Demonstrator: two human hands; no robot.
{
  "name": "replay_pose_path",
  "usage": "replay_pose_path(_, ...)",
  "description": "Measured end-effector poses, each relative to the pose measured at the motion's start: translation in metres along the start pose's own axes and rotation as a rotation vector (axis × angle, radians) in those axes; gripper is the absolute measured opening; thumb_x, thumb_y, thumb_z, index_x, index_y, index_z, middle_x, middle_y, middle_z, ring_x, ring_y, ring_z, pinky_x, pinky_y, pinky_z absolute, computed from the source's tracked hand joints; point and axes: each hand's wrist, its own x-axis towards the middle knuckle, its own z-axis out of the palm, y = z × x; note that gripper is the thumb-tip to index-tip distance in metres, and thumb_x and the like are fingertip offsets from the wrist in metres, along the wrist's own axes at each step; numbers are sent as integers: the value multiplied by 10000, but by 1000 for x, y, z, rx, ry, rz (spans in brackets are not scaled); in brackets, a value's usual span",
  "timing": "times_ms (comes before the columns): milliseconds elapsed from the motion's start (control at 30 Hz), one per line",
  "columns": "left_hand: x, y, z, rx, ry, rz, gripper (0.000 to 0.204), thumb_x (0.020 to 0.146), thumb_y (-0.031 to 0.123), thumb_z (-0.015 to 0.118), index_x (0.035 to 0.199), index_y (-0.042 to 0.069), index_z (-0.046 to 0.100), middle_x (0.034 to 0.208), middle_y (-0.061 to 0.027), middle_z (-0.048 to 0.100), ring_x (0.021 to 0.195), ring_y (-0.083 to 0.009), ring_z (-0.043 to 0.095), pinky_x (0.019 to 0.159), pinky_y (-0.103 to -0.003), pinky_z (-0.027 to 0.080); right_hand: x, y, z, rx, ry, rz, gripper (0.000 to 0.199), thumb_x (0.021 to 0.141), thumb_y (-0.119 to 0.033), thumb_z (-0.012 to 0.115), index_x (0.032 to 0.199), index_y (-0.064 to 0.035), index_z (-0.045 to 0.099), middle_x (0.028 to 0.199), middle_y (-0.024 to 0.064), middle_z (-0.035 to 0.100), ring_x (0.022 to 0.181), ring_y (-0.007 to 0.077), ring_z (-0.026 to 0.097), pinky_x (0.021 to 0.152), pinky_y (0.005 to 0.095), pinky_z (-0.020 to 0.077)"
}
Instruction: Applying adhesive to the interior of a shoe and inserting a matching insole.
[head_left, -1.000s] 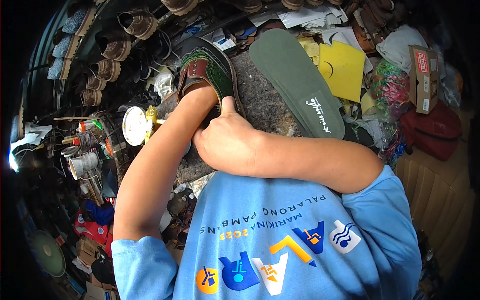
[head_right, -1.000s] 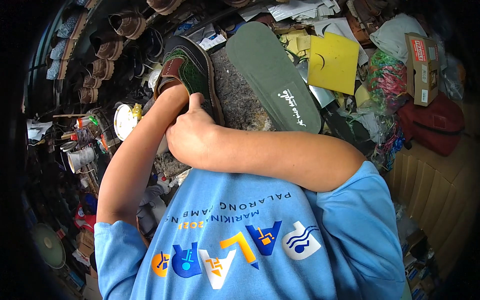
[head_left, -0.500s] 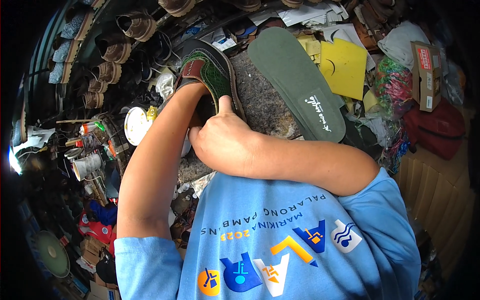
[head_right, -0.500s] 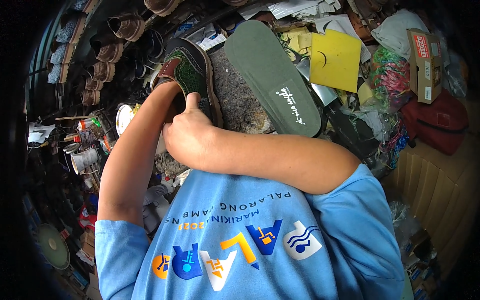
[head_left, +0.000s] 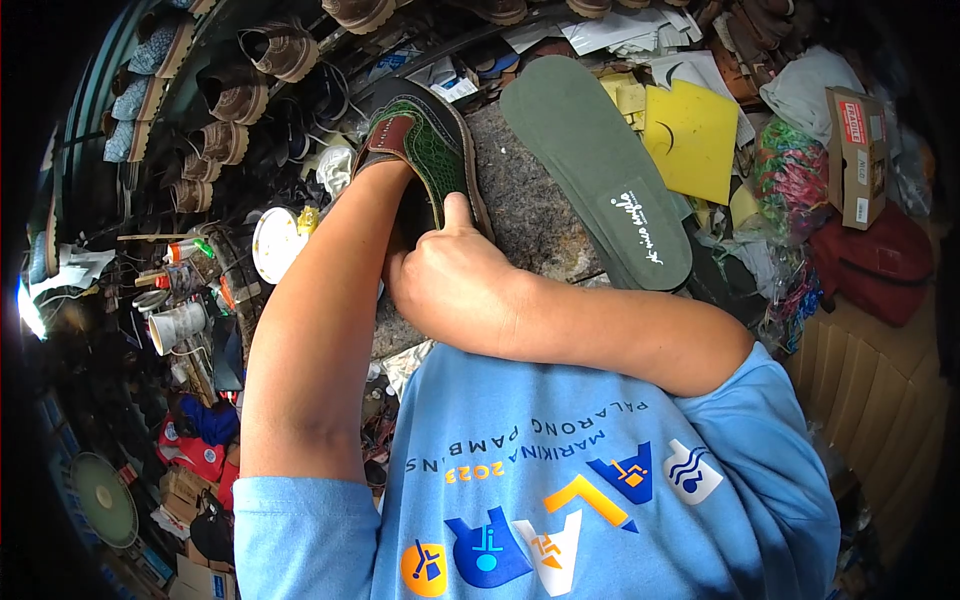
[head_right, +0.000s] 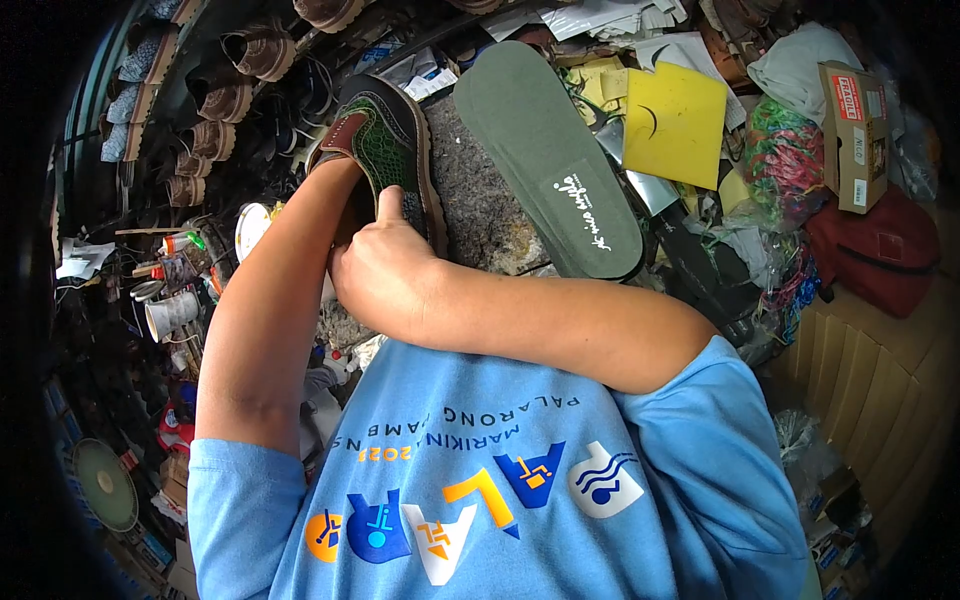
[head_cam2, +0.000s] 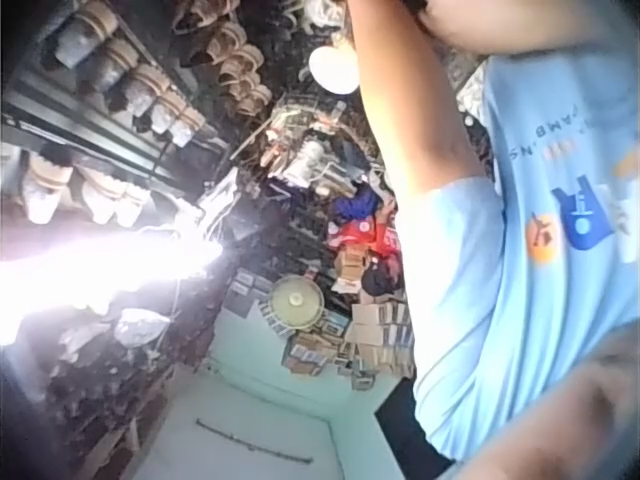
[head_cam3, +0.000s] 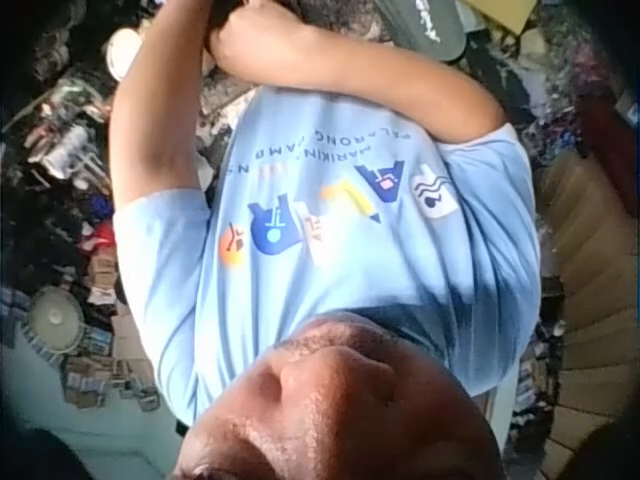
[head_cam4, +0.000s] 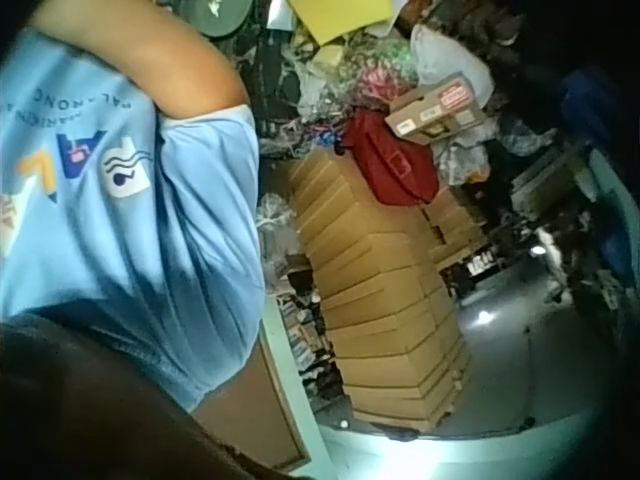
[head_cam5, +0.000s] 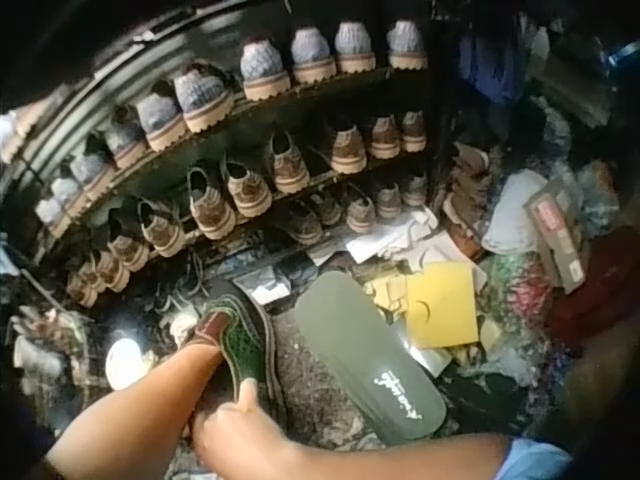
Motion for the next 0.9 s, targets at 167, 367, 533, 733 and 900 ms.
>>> replay_pose_path(167, 3, -2, 1, 5, -18, 11, 379, 882, 310, 685, 1164, 70, 768, 1203, -202, 731, 1134, -390, 687, 974, -469, 546, 3, -5, 1, -163, 45, 63, 65, 863, -105, 638, 865, -70, 694, 700, 79, 697, 652, 263, 721, 931, 643, 370)
replay_pose_path(367, -18, 13, -9, 3, -95, 71, 368, 885, 299, 681, 1157, 68, 771, 1200, -200, 733, 1125, -389, 692, 970, -469, 547, 9, -3, 2, -112, -21, 62, 114, 907, -126, 605, 942, -55, 688, 646, 81, 706, 599, 262, 723, 962, 641, 364)
replay_pose_path(533, -58, 27, -36, 75, -616, -56, 310, 865, 204, 674, 1117, 53, 773, 1084, -212, 760, 1027, -394, 722, 913, -454, 561, 10, -1, -1, -141, -66, 66, 175, 896, -114, 603, 1013, -36, 706, 652, 69, 717, 589, 253, 717, 920, 605, 380)
replay_pose_path(733, -102, -1, -85, -269, -575, 295, 276, 814, 33, 694, 1077, -32, 748, 944, -223, 751, 865, -413, 712, 744, -461, 540, 4, 0, -6, -133, -91, 48, 163, 874, -100, 620, 1007, -55, 703, 642, 50, 701, 570, 247, 702, 884, 572, 392)
replay_pose_path(900, -154, -7, -97, -460, -77, 209, 378, 788, -31, 715, 1165, -13, 741, 1136, -197, 743, 913, -389, 722, 819, -449, 584, 1, 10, -18, -148, -94, 15, 115, 875, -146, 637, 956, -93, 699, 657, 17, 652, 713, 225, 701, 979, 583, 404)
